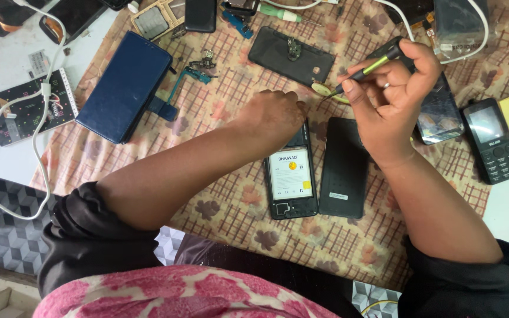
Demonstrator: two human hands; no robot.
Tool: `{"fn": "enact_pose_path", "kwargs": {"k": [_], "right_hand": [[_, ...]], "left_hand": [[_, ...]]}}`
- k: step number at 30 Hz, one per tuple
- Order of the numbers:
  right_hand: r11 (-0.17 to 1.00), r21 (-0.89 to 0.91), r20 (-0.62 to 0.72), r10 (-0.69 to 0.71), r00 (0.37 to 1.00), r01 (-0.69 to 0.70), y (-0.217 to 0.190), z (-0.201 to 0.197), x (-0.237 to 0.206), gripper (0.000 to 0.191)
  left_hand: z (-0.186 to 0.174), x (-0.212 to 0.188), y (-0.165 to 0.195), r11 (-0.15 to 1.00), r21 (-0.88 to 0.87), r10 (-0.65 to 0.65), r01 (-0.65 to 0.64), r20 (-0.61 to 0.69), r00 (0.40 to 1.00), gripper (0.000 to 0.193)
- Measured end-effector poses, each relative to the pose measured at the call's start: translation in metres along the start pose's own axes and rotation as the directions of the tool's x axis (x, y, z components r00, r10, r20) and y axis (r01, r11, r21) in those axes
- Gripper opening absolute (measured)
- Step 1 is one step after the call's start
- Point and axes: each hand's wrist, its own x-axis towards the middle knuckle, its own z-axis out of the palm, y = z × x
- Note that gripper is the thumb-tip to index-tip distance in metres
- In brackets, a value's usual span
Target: The person uses a screwdriver to unscrew the back cover of a small feature phone, then removes the back cover and battery. They then pick up a smartphone, unscrew its rear section, and continue working on the opened phone with the screwdriver.
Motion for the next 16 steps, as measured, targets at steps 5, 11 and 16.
{"fn": "enact_pose_path", "kwargs": {"k": [5,11,16], "right_hand": [[1.000,-0.026,-0.009,0.011,1.000,-0.012,0.001,0.000,0.000,0.064],[0.999,-0.037,-0.002,-0.005,1.000,0.005,0.001,0.000,0.001,0.066],[1.000,-0.025,-0.006,0.003,1.000,-0.003,-0.009,0.004,0.003,0.067]], "left_hand": [[-0.003,0.002,0.001,0.995,0.064,0.071,-0.075,0.062,0.995,0.026],[-0.019,-0.003,0.010,0.987,0.120,0.098,-0.105,0.061,0.993,0.029],[-0.046,-0.023,0.008,0.989,0.116,0.097,-0.094,-0.025,0.995,0.038]]}}
